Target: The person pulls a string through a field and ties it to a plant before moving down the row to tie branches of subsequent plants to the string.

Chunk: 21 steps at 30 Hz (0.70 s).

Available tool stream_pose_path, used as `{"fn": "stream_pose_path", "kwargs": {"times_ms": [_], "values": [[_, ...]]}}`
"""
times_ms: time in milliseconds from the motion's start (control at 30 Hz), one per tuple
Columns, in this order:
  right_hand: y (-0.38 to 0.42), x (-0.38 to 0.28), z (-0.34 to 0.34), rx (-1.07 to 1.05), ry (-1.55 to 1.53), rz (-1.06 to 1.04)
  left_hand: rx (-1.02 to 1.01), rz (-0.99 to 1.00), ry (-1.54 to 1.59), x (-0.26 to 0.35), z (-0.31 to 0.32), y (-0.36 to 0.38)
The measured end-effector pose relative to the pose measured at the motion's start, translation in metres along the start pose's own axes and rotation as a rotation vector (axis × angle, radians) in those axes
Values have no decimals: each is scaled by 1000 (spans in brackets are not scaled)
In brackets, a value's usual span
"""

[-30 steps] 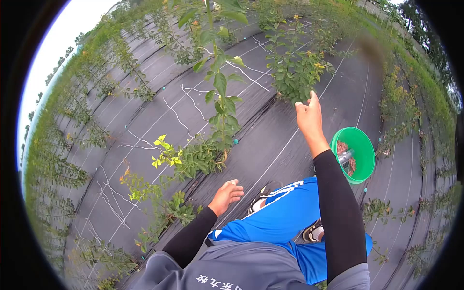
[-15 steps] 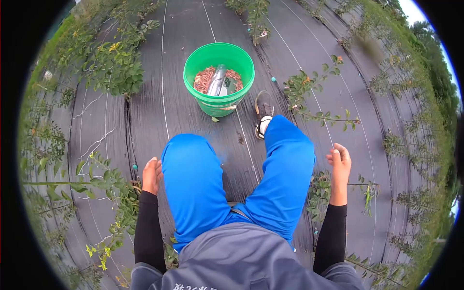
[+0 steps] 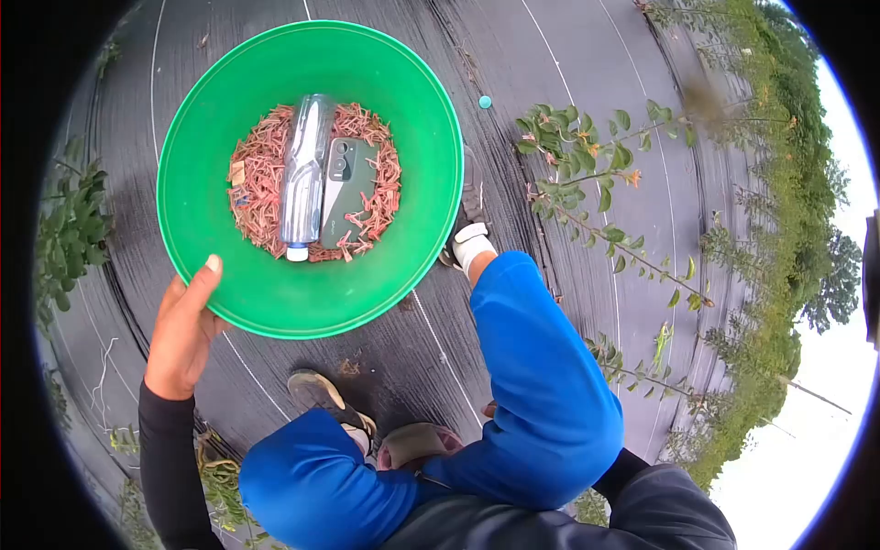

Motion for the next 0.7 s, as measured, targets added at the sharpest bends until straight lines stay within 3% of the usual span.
{"fn": "stream_pose_path", "kwargs": {"times_ms": [67,133,167,267,333,500,700], "values": [[10,-9,-9,-10,120,63,93,-46,57,0,-9,-1],[141,21,-63,-33,219,112,210,-108,125,7,-19,3],[166,14,-81,-41,261,119,275,-137,151,14,-19,2],[132,-44,-115,-71,367,151,327,-124,120,31,-15,-3],[44,-97,-139,-95,429,173,390,-189,193,30,-25,-4],[78,35,-169,-346,229,329,521,-301,232,35,-24,-17],[92,100,-125,-646,18,457,359,-285,116,93,-70,-88]]}}
Point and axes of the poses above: each hand's wrist, its own y-axis away from the middle knuckle, its own z-axis out of the palm, x = y × z, the point moved 8 cm from there along -y, towards the middle knuckle, and after that the axes turned 9 degrees about -x, right-handed, at the moved point
